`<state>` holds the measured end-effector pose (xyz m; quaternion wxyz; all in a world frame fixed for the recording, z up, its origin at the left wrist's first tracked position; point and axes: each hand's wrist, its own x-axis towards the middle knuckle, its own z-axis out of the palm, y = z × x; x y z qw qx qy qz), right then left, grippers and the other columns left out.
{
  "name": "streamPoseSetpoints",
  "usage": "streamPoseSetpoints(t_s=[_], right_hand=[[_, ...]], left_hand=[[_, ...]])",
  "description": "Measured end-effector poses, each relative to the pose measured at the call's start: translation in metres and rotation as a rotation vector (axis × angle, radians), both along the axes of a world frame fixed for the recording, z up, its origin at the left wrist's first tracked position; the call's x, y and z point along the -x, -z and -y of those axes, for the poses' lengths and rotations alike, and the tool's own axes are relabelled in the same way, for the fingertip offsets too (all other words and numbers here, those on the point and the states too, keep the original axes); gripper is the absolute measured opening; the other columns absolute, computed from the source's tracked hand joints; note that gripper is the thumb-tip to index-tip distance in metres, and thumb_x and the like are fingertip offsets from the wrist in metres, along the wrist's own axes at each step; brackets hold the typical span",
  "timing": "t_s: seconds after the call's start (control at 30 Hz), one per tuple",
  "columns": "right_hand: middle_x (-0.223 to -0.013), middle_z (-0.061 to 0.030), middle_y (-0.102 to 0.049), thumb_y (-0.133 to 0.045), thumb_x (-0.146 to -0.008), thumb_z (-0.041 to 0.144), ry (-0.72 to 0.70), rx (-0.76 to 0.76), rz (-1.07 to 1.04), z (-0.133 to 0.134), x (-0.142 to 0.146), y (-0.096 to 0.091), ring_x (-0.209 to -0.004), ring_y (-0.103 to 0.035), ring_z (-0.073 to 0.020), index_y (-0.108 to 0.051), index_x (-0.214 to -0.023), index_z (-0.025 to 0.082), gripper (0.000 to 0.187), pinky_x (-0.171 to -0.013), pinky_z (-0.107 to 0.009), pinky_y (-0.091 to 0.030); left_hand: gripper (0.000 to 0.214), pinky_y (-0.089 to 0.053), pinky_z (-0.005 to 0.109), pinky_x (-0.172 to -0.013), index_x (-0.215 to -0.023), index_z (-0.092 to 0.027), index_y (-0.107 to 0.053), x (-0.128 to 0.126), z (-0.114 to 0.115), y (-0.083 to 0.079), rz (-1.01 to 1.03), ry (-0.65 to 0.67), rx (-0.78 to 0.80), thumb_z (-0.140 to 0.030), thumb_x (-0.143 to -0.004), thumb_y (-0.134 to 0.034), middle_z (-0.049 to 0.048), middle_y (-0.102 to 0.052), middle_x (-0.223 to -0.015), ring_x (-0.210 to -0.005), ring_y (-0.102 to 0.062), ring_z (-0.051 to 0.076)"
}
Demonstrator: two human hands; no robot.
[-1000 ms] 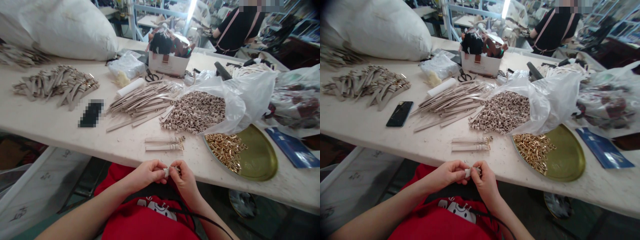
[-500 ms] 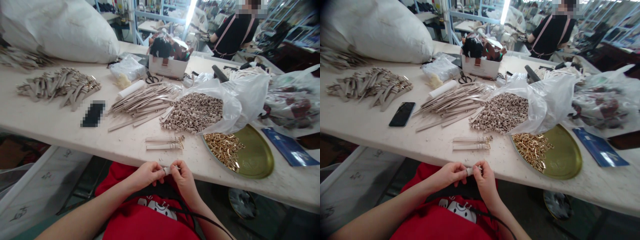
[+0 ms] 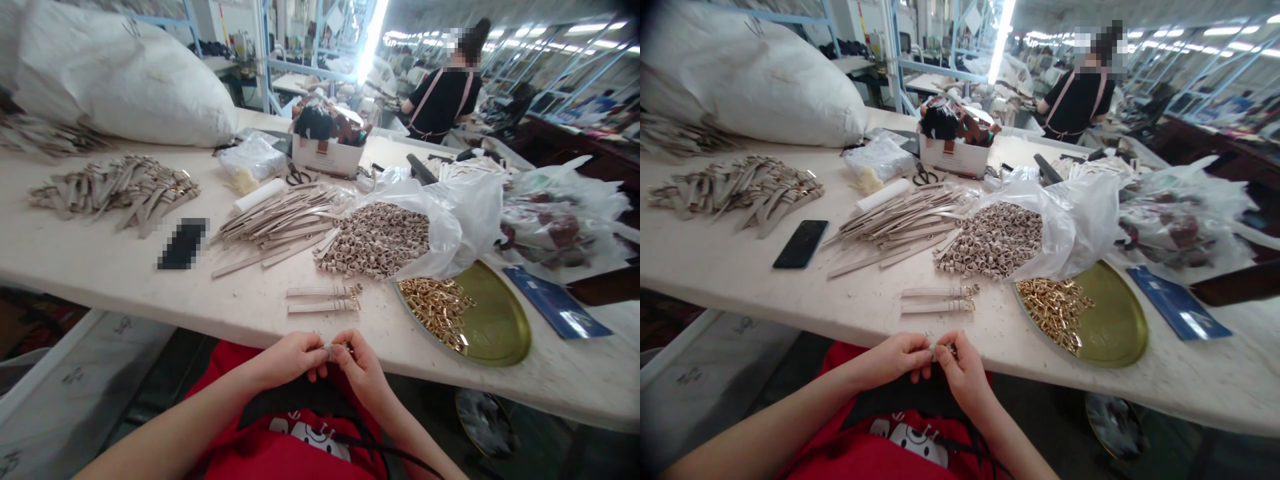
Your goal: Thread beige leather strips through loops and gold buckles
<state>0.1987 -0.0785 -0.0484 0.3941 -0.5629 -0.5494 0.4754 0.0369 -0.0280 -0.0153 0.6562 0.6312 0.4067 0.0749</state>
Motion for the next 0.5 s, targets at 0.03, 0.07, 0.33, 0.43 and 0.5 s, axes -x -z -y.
streamPoseSetpoints(t_s=[0.03,0.07,0.33,0.43,0.5], right_hand=[[-0.061,0.0037,-0.047,-0.045,-0.084,0.034,-0.003,-0.026,0.026,-0.005,0.000,0.001,-0.056,-0.045,-0.0118,-0.048,-0.081,0.020,0.015,-0.052,-0.023,-0.036],[-0.061,0.0034,-0.048,-0.045,-0.083,0.034,-0.006,-0.056,0.059,-0.010,0.000,0.001,-0.056,-0.046,-0.0123,-0.048,-0.082,0.020,0.014,-0.053,-0.024,-0.037],[-0.067,-0.0030,-0.057,-0.040,-0.085,0.034,0.098,-0.302,0.525,-0.079,-0.011,-0.003,-0.063,-0.051,-0.0178,-0.053,-0.079,0.019,0.021,-0.058,-0.028,-0.036],[-0.079,-0.0078,-0.060,-0.042,-0.084,0.034,0.180,-0.434,0.749,-0.094,-0.021,0.009,-0.077,-0.051,-0.0222,-0.057,-0.080,0.018,0.023,-0.068,-0.033,-0.036],[-0.089,-0.0094,-0.061,-0.044,-0.084,0.035,0.223,-0.468,0.798,-0.097,-0.024,0.020,-0.084,-0.051,-0.0238,-0.057,-0.087,0.018,0.023,-0.074,-0.035,-0.035]], left_hand=[[0.029,-0.039,0.018,-0.052,-0.068,-0.015,-0.056,-0.001,-0.005,-0.001,0.002,0.009,-0.010,-0.039,-0.080,-0.044,-0.0013,-0.060,-0.062,-0.052,-0.052,0.009],[0.028,-0.039,0.018,-0.052,-0.068,-0.015,-0.055,-0.002,-0.010,-0.001,0.002,0.011,-0.021,-0.038,-0.079,-0.044,-0.0016,-0.059,-0.061,-0.052,-0.052,0.009],[0.030,-0.041,0.022,-0.059,-0.079,-0.018,-0.064,-0.015,-0.076,0.002,-0.283,-0.003,-0.617,-0.041,-0.081,-0.044,0.0020,-0.065,-0.073,-0.067,-0.059,0.015],[0.026,-0.039,0.025,-0.076,-0.091,-0.018,-0.064,0.008,-0.113,0.003,-0.610,-0.143,-0.891,-0.037,-0.082,-0.049,0.0065,-0.064,-0.093,-0.088,-0.057,0.019],[0.024,-0.039,0.029,-0.079,-0.096,-0.015,-0.062,0.029,-0.134,0.004,-0.731,-0.218,-0.906,-0.030,-0.083,-0.049,0.0110,-0.062,-0.097,-0.092,-0.056,0.022]])
